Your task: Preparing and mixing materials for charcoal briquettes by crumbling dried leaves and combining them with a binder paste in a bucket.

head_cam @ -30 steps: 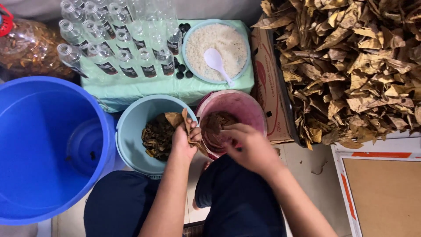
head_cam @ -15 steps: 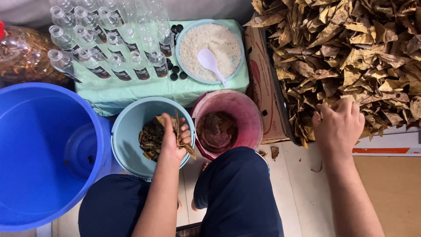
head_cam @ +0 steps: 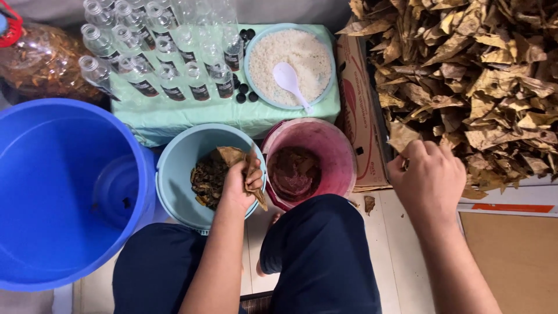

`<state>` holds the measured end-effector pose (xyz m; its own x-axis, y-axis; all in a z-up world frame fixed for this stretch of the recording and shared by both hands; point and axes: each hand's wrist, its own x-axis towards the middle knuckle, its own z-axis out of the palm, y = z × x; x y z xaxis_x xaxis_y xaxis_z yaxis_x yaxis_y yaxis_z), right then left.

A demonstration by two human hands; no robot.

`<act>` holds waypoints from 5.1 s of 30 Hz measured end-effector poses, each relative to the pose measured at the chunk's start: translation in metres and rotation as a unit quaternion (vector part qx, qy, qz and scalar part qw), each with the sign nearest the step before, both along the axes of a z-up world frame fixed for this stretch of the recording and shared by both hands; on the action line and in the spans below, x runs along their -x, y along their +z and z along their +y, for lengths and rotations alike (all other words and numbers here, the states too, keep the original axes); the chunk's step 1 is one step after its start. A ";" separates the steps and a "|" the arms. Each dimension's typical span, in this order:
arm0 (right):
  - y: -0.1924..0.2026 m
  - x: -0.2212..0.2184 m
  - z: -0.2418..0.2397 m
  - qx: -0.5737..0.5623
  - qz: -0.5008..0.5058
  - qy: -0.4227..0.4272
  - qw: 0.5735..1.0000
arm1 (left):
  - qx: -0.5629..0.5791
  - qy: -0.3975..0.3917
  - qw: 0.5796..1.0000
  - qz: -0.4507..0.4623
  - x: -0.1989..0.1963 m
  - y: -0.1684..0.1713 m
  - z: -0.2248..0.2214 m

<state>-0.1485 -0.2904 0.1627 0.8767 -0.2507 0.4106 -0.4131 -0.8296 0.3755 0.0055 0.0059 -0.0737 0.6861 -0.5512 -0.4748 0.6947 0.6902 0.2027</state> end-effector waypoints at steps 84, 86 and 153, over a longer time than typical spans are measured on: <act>-0.241 -0.159 0.252 -0.764 0.122 0.125 0.621 | -0.258 0.035 0.959 0.111 -0.021 -0.089 0.026; -0.243 -0.158 0.257 -0.782 0.113 0.130 0.599 | -0.261 0.035 0.959 0.105 -0.020 -0.078 0.028; -0.259 -0.149 0.266 -0.835 0.119 0.097 0.528 | -0.544 0.081 0.829 0.098 -0.016 -0.080 0.042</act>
